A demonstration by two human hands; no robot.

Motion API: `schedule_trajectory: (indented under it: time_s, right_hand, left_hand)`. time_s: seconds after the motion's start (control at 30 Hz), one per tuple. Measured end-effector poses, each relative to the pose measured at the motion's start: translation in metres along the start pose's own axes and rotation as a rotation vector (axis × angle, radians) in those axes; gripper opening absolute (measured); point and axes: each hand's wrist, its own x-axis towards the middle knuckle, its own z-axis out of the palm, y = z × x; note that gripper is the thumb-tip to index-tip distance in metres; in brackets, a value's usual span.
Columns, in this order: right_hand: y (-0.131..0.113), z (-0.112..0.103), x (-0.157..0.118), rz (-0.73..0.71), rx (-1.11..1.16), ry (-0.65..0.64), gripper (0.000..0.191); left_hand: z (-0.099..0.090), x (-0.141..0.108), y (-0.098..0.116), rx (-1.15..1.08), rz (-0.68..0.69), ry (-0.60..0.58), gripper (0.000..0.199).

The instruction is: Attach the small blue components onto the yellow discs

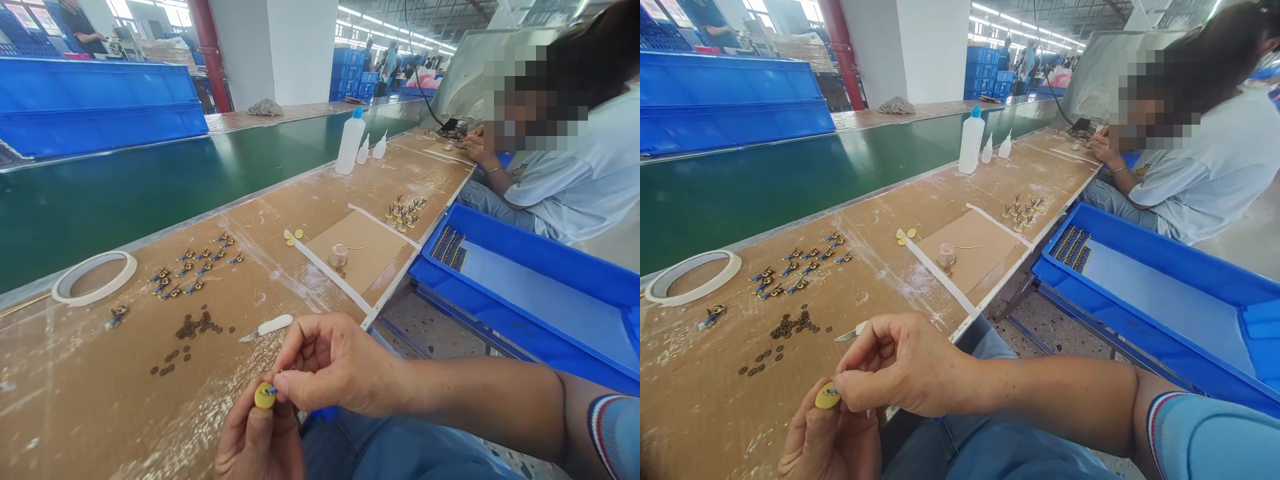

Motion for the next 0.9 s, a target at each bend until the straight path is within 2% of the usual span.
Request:
schedule_trajectory:
  time_s: [0.57,0.9]
  right_hand:
    - [-0.004,-0.001,-0.002,-0.002,-0.017,-0.029,0.034]
    - [0.000,-0.001,-0.001,-0.023,0.001,-0.031,0.037]
  left_hand:
    - [-0.003,-0.001,-0.001,0.032,0.004,-0.055,0.056]
    - [-0.009,0.002,-0.003,0.062,0.071,-0.110,0.053]
